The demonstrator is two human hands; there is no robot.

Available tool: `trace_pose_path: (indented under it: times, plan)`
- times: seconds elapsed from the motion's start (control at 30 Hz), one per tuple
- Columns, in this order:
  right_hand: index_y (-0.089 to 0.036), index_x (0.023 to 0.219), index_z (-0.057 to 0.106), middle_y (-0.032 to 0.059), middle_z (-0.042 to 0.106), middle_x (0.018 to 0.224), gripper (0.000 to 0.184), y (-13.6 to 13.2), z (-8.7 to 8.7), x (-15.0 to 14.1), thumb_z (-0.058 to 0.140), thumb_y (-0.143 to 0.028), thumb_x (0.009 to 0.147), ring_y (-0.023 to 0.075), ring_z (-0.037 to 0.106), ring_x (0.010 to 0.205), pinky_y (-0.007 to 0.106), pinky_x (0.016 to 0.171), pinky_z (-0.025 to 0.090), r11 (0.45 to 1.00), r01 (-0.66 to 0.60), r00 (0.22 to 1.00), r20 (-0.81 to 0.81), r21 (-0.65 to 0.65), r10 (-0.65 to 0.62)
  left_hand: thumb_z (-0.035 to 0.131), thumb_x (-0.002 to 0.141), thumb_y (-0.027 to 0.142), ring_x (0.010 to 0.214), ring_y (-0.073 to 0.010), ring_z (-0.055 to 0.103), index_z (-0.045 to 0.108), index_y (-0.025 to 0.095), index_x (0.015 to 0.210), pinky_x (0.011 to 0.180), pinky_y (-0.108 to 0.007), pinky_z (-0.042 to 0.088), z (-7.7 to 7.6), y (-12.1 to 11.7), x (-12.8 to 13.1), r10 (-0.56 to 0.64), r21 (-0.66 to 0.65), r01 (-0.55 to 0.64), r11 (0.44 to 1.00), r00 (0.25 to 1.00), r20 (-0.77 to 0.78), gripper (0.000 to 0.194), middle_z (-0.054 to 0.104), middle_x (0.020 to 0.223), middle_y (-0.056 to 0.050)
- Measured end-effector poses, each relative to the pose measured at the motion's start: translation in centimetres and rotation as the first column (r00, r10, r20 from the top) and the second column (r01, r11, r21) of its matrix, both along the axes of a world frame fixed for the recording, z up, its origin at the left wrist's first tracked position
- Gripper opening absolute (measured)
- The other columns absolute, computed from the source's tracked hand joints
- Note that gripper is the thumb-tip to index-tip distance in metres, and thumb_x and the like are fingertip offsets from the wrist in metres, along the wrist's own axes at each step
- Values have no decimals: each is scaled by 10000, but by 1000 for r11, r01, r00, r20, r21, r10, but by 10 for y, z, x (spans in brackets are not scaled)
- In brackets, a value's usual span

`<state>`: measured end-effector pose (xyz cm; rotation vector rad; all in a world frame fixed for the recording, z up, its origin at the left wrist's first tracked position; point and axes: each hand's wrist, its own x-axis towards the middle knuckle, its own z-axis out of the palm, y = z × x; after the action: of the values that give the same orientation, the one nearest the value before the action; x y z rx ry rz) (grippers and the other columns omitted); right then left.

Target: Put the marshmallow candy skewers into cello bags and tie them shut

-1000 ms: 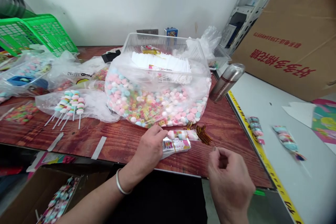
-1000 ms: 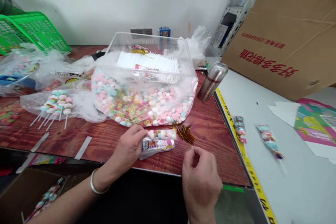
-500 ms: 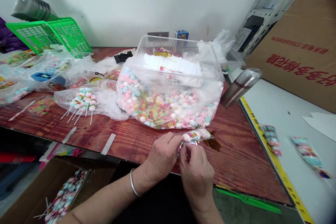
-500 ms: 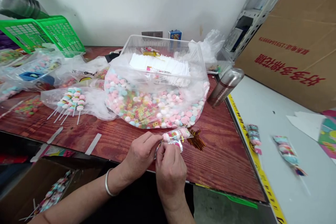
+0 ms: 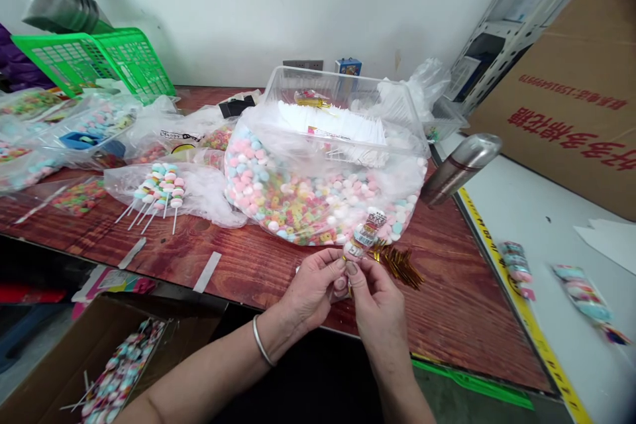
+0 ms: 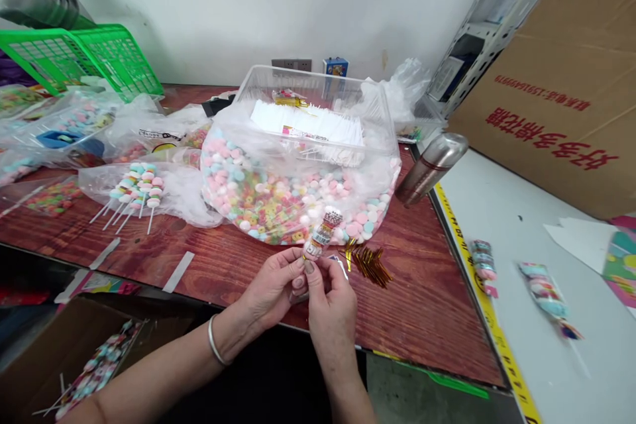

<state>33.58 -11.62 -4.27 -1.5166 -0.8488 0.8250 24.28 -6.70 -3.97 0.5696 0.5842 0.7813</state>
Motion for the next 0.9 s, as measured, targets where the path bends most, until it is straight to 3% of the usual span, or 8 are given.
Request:
trace_pose_path:
  times: [0.13,0.2,0.3,0.37,0.43,0.67,0.8,0.9]
  plan:
    - [-184,974,639,64,709,899,329,-2,-3,10,573,-488,866,193,640,726,321,682,512,996,-94,995,45,-13,94,634,840,352,481,-67,377,621,143,906,501,-194,334,1,6,-10,6,321,85,943,962,-272,219,454,541,56]
    - [-186,971,636,68,705,911,327,-2,-6,12,558,-488,873,210,641,780,331,721,497,996,-86,990,107,-21,88,550,894,302,619,-119,516,635,155,986,618,-245,437,2,9,-17,131,611,186,769,890,-437,193,571,680,-4]
    - [-178,917,632,75,694,876,336,-1,-8,11,527,-496,884,227,630,815,333,731,478,996,-82,976,198,-31,87,431,934,200,919,-198,587,605,158,1149,836,-328,464,-1,10,-25,364,845,382,375,778,-513,279,643,997,-105]
    - [-179,862,619,68,683,824,337,0,-7,9,512,-497,888,215,615,758,322,689,472,994,-109,970,216,-33,113,387,942,172,930,-209,590,589,139,1178,840,-337,467,-3,9,-27,461,860,433,271,725,-511,312,643,1010,-125]
    - [-187,816,604,52,667,771,327,-1,-4,5,514,-493,885,199,600,704,308,648,464,994,-107,967,229,-35,113,392,946,174,883,-194,604,613,136,1133,806,-313,476,-5,8,-26,498,866,387,317,709,-499,292,657,963,-110]
    - [-179,989,627,64,699,891,360,0,1,-3,629,-489,807,192,642,736,307,659,519,991,-125,992,-35,-38,124,471,932,209,863,-160,646,686,161,1046,785,-246,491,3,5,-19,350,739,117,663,824,-445,247,713,959,-57]
    - [-170,919,677,66,717,833,328,0,2,-2,627,-474,805,208,647,744,315,678,513,995,-93,995,28,-42,94,466,943,244,861,-165,644,675,163,1091,795,-258,495,1,4,-19,338,738,121,664,832,-440,268,706,957,-62]
    - [-179,865,664,60,712,798,282,-1,3,2,601,-453,834,197,635,690,303,640,496,997,-62,983,171,-35,67,429,958,248,879,-175,636,645,171,1147,823,-280,490,-3,7,-23,377,811,223,540,798,-470,298,691,971,-78]
